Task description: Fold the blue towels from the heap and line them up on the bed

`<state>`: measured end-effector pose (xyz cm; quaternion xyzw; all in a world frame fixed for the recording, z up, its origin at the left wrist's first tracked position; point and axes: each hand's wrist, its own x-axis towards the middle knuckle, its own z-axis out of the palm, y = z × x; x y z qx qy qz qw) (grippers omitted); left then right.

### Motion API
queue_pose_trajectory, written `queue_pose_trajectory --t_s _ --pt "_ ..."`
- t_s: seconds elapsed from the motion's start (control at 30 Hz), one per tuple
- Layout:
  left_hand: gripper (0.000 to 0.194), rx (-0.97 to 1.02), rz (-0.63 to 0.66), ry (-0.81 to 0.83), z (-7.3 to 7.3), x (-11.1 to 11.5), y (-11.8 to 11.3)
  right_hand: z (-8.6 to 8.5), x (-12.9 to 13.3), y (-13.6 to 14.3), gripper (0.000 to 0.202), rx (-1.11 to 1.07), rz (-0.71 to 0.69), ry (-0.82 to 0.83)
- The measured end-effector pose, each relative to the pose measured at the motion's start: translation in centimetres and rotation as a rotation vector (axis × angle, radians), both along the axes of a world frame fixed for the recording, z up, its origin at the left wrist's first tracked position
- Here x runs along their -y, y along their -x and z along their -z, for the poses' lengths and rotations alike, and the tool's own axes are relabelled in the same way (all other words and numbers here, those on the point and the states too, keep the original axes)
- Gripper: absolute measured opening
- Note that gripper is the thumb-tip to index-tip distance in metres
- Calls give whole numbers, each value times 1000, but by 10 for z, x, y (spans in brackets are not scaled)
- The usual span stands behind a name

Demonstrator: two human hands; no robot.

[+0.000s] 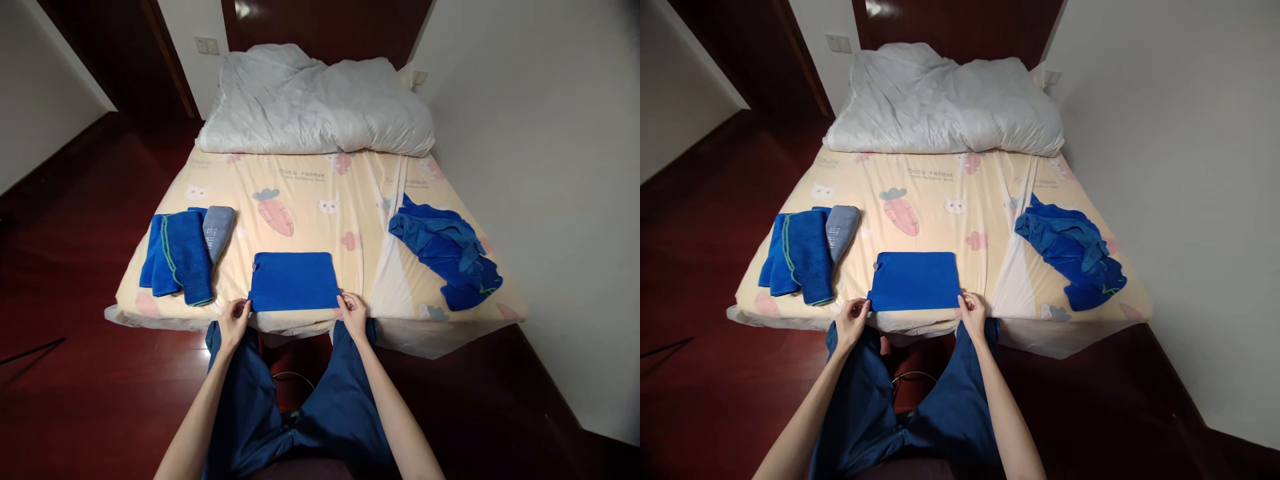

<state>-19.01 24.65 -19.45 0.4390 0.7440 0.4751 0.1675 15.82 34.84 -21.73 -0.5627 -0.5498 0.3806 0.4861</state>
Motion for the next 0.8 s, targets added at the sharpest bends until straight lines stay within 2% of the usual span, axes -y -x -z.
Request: queue_pose_trajectory --t_s 0.17,0.27,0.37,0.47,0.57,0.8 --pt "26 -190 40 2 0 -1 -3 -5 5 4 35 104 45 -37" --pt "24 -421 131 -61 1 5 -8 -11 17 4 28 279 86 -241" --pt "36 -585 363 -115 -1 12 -14 -17 28 2 29 467 -84 -450" --pt "51 -660 528 -37 -2 13 -18 -20 31 2 41 635 -306 -496" --pt "59 -687 530 54 -2 7 -18 -20 24 6 50 728 -364 -480" --pt "63 -681 476 96 0 -17 -11 -20 -2 16 60 753 -312 -416"
